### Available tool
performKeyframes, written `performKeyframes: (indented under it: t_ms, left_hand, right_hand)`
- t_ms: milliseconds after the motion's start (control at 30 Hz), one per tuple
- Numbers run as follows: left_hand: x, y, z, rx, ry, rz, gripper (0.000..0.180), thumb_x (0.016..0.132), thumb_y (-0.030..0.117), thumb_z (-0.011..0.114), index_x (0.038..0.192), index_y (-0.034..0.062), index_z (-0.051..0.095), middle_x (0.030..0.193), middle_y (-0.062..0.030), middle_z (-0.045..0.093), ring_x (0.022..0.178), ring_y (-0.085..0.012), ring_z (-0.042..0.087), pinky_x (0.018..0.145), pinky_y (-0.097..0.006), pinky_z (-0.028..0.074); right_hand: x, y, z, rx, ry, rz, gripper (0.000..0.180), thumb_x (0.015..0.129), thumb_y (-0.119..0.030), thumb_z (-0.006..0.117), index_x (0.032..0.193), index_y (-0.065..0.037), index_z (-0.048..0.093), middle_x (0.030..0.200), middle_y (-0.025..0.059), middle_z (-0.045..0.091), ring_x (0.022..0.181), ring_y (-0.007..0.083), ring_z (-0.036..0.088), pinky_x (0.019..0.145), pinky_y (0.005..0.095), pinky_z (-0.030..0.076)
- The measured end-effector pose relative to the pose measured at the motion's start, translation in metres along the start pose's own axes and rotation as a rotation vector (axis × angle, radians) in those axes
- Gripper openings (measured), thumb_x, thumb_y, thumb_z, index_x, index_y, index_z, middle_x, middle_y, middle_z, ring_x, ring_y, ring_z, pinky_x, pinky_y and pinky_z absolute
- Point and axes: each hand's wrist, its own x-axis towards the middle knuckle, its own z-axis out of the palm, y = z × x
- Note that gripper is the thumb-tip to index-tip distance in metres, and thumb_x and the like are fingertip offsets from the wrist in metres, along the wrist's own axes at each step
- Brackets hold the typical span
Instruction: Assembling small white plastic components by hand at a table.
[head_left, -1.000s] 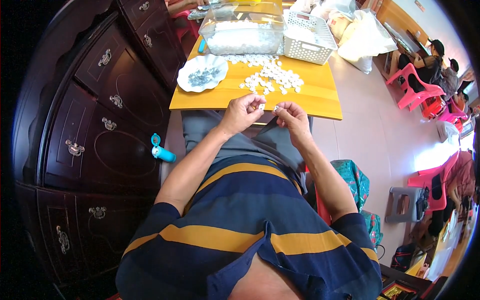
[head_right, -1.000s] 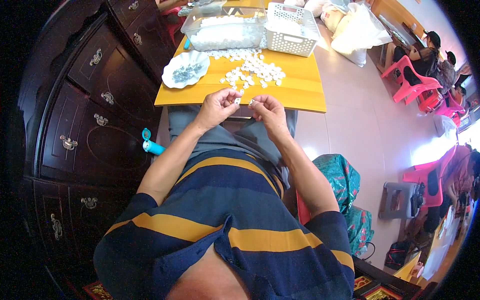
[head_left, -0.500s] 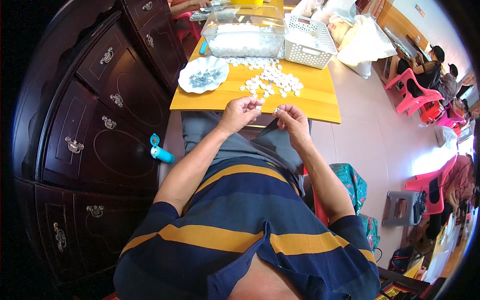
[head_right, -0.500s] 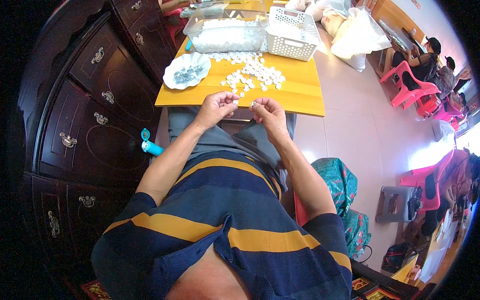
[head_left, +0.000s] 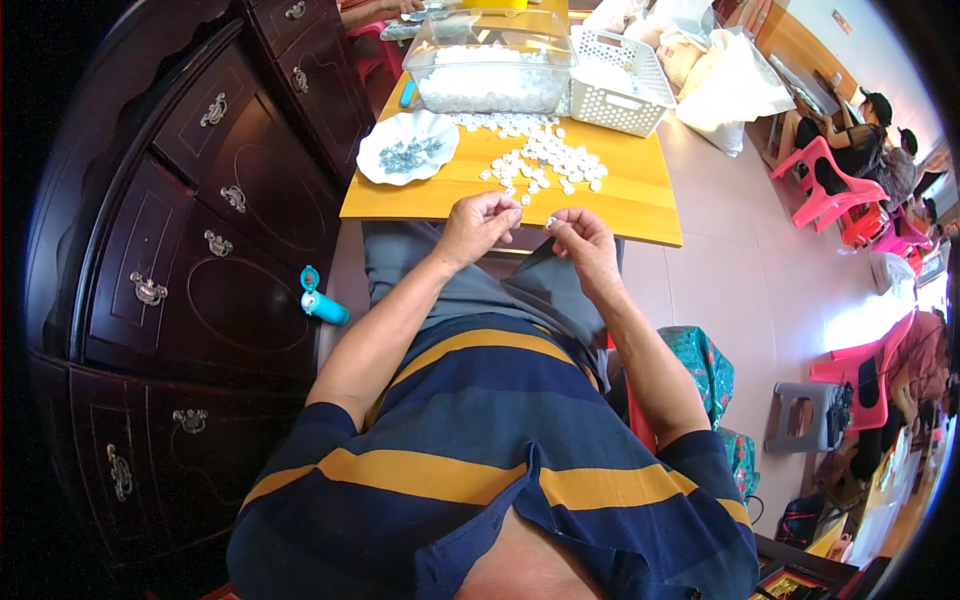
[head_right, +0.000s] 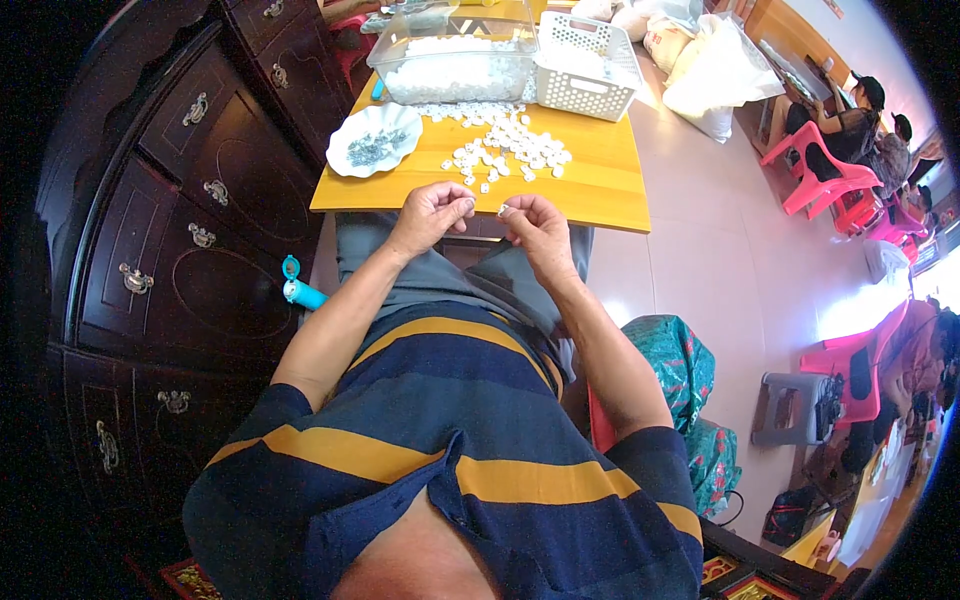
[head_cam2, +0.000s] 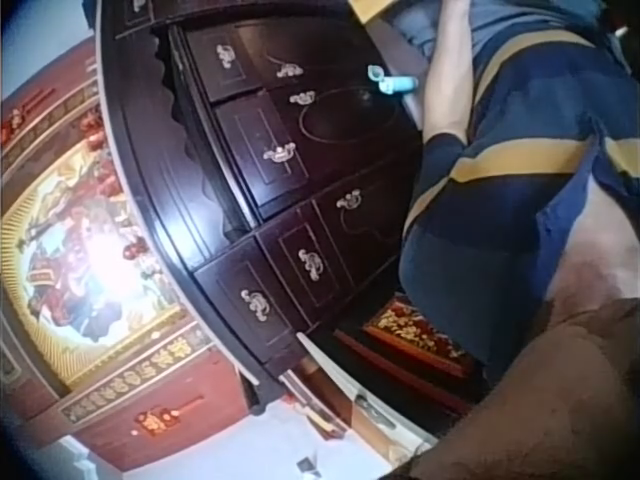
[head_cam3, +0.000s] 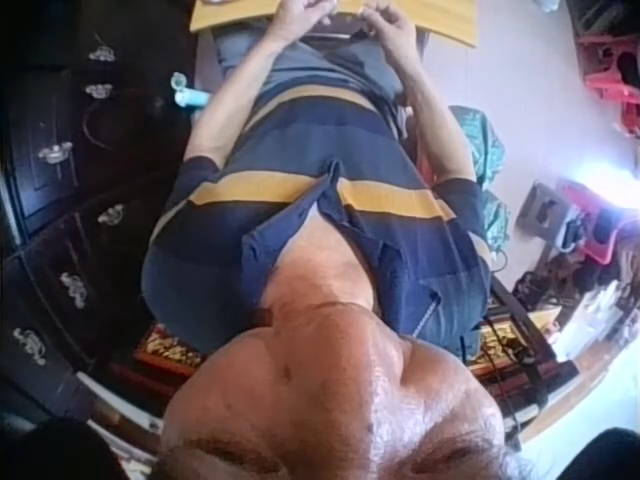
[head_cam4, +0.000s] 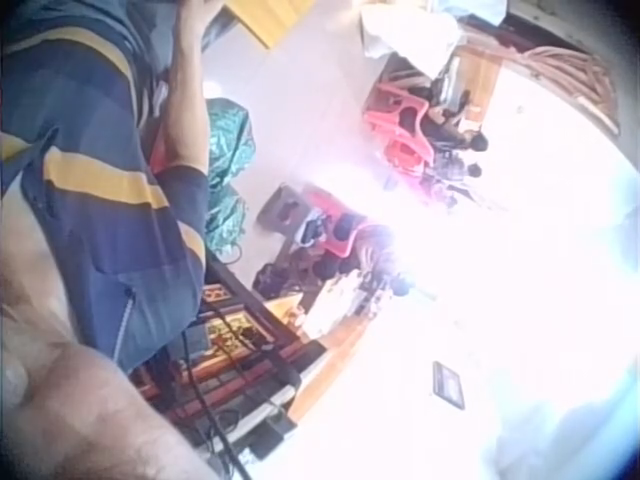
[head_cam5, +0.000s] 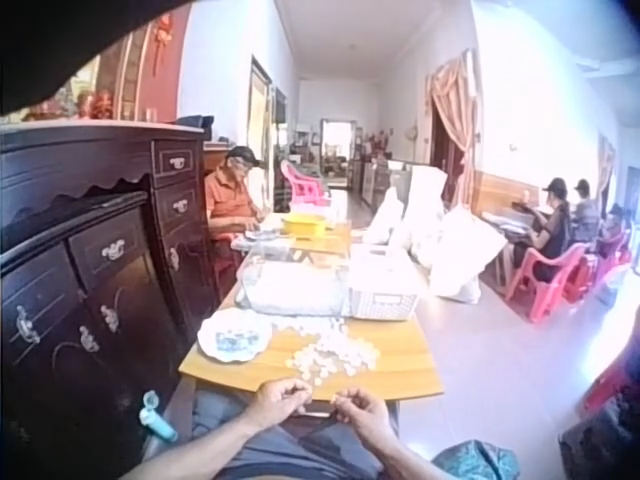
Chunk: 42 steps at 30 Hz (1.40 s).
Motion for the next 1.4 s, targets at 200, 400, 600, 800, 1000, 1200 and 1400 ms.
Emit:
performKeyframes:
  t_ms: [200, 400, 600, 800, 1000, 1200, 1400]
  left_hand:
    - [-0.0008, 0.006, 0.0034, -0.002, -0.011, 0.016, 0.018, 0.093, 0.003, 0.065, 0.11, -0.0002, 0.065, 0.087, 0.0003, 0.065, 0.068, -0.0039, 0.06, 0.062, -0.02, 0.053]
    - [-0.0027, 0.0097, 0.0058, 0.033, -0.052, 0.014, 0.022, 0.092, 0.001, 0.065, 0.114, -0.0004, 0.065, 0.089, 0.001, 0.065, 0.072, -0.0028, 0.06, 0.066, -0.02, 0.054]
    - [-0.0032, 0.0068, 0.0084, 0.113, -0.068, 0.06, 0.022, 0.092, 0.001, 0.066, 0.113, 0.0001, 0.065, 0.088, 0.0022, 0.066, 0.073, -0.0019, 0.06, 0.066, -0.02, 0.054]
    - [-0.0035, 0.0056, 0.0097, 0.126, -0.082, 0.078, 0.022, 0.092, 0.001, 0.065, 0.114, 0.0003, 0.065, 0.089, 0.0021, 0.066, 0.073, -0.0018, 0.06, 0.066, -0.02, 0.054]
    - [-0.0034, 0.0065, 0.0098, 0.099, -0.085, 0.071, 0.022, 0.092, 0.001, 0.065, 0.114, 0.0002, 0.065, 0.089, 0.0015, 0.067, 0.074, -0.0022, 0.061, 0.067, -0.02, 0.055]
    - [-0.0039, 0.0075, 0.0097, 0.118, -0.094, 0.065, 0.023, 0.092, 0.001, 0.065, 0.115, 0.0, 0.065, 0.09, 0.0013, 0.067, 0.075, -0.0028, 0.062, 0.068, -0.02, 0.055]
    - [-0.0037, 0.0085, 0.0095, 0.115, -0.103, 0.055, 0.022, 0.093, 0.001, 0.064, 0.114, -0.0003, 0.065, 0.09, 0.0008, 0.067, 0.075, -0.0029, 0.062, 0.068, -0.02, 0.056]
  right_hand:
    - [-0.0003, -0.0004, 0.001, -0.045, -0.004, -0.004, 0.011, 0.094, -0.012, 0.065, 0.103, -0.004, 0.065, 0.085, 0.0018, 0.07, 0.066, 0.0051, 0.056, 0.061, 0.0188, 0.044]
    - [-0.001, -0.0001, 0.0032, -0.074, -0.017, -0.013, 0.011, 0.094, -0.012, 0.065, 0.103, -0.005, 0.065, 0.085, 0.0008, 0.069, 0.067, 0.0051, 0.056, 0.063, 0.0195, 0.045]
    - [-0.0016, -0.0005, 0.004, -0.074, -0.017, 0.0, 0.012, 0.094, -0.013, 0.065, 0.103, -0.005, 0.065, 0.084, 0.0001, 0.068, 0.067, 0.0053, 0.056, 0.063, 0.0196, 0.045]
    - [-0.0013, -0.0001, 0.0038, -0.092, -0.022, 0.004, 0.012, 0.094, -0.013, 0.066, 0.103, -0.005, 0.065, 0.084, -0.0002, 0.068, 0.067, 0.0051, 0.056, 0.063, 0.0195, 0.045]
    - [-0.0011, 0.0004, 0.0035, -0.095, -0.029, 0.001, 0.011, 0.094, -0.013, 0.066, 0.102, -0.005, 0.065, 0.083, -0.0005, 0.068, 0.067, 0.0045, 0.056, 0.062, 0.0191, 0.045]
    - [-0.0009, 0.0011, 0.0031, -0.096, -0.032, 0.013, 0.01, 0.095, -0.013, 0.065, 0.101, -0.005, 0.065, 0.084, -0.0007, 0.068, 0.067, 0.0042, 0.056, 0.062, 0.0188, 0.045]
    - [-0.0007, 0.0018, 0.0024, -0.101, -0.031, 0.016, 0.01, 0.095, -0.013, 0.065, 0.101, -0.006, 0.065, 0.084, -0.0007, 0.069, 0.067, 0.004, 0.056, 0.062, 0.0188, 0.045]
